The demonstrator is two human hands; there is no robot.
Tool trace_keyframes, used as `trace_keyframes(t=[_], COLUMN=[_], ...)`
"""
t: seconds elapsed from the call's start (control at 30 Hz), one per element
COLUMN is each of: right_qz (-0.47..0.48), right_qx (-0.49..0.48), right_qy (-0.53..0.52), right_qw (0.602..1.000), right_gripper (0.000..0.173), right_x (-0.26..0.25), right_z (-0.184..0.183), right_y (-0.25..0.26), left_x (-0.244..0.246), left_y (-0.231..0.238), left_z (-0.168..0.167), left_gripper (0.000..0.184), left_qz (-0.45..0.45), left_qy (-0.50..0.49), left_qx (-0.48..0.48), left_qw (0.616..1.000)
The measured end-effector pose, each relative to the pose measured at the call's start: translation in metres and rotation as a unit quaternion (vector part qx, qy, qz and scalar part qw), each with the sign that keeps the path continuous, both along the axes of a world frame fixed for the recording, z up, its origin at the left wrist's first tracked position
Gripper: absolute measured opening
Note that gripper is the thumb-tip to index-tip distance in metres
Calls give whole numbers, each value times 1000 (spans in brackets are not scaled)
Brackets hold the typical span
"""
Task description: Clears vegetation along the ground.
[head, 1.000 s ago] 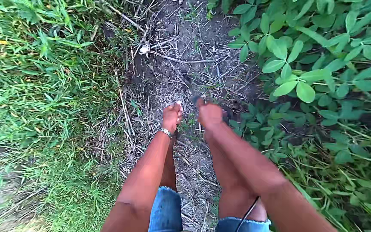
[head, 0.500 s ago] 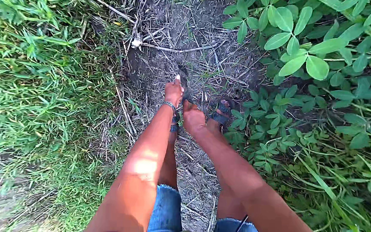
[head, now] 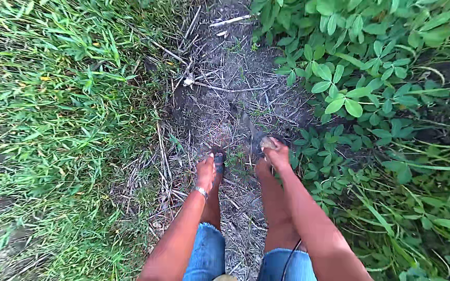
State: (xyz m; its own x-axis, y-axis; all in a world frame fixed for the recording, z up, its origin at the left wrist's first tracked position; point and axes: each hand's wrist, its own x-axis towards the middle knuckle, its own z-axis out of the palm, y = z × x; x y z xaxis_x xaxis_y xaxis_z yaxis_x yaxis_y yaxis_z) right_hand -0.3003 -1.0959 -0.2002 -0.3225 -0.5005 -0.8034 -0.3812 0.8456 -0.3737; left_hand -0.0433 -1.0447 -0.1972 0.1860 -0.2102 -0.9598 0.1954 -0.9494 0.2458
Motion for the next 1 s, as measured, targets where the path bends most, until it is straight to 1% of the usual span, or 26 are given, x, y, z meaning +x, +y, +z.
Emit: trace_keyframes(t=[0.03,0.07,0.1,0.13,0.17,0.2,0.23,0.27,0.33,0.4,0.43,0.5,0.57,0.63,0.67,0.7,0.8,0.83,0.87,0.9,0.97,1.0], right_qz=[24,85,184,290,377,426,441,433,385,327,303,267,241,235,233,227,188,179,178,179,172,158], right_qx=[28,51,76,99,115,120,121,114,68,-18,-67,-148,-166,-152,-134,-114,-46,-33,-24,-15,-8,-7], right_qy=[16,39,65,91,111,126,137,142,135,119,109,90,83,82,82,81,89,94,92,89,71,50], right_qw=[999,994,978,947,912,888,879,883,910,937,944,948,953,956,960,964,977,979,979,980,983,986], right_gripper=[64,63,63,63,64,65,66,67,66,60,57,54,54,56,57,56,54,52,52,54,57,57], right_x=[8,18,30,45,58,67,70,68,50,25,15,2,0,7,13,21,48,56,65,68,44,23], right_z=[-16,-25,-22,-10,9,27,47,66,98,125,138,158,165,154,139,114,-1,-26,-40,-44,-42,-46], right_y=[-10,-21,-35,-48,-58,-70,-84,-89,-94,-100,-105,-115,-131,-160,-180,-202,-264,-277,-291,-300,-301,-315], left_x=[7,14,22,32,41,49,56,63,73,76,75,71,65,53,46,37,10,1,-3,-8,-23,-28], left_y=[13,23,29,35,40,39,35,33,20,-3,-15,-34,-50,-71,-84,-101,-150,-167,-188,-200,-216,-233], left_z=[5,11,16,23,31,34,37,41,48,50,50,49,42,31,25,19,4,2,-2,-2,0,-4], left_gripper=[42,42,42,43,44,44,44,43,41,37,34,30,29,28,28,28,30,30,30,30,30,30], left_qz=[11,22,38,55,70,78,84,90,108,132,143,155,148,133,124,115,74,58,37,15,-15,-32], left_qy=[0,1,-2,-6,-8,-4,3,11,27,42,48,59,79,94,97,99,117,124,128,139,167,180], left_qx=[8,16,20,28,37,37,32,24,7,-8,-14,-25,-36,-43,-44,-44,-51,-57,-71,-82,-93,-110], left_qw=[1000,1000,999,998,997,996,996,996,994,990,988,986,985,986,987,987,989,989,988,987,981,977])
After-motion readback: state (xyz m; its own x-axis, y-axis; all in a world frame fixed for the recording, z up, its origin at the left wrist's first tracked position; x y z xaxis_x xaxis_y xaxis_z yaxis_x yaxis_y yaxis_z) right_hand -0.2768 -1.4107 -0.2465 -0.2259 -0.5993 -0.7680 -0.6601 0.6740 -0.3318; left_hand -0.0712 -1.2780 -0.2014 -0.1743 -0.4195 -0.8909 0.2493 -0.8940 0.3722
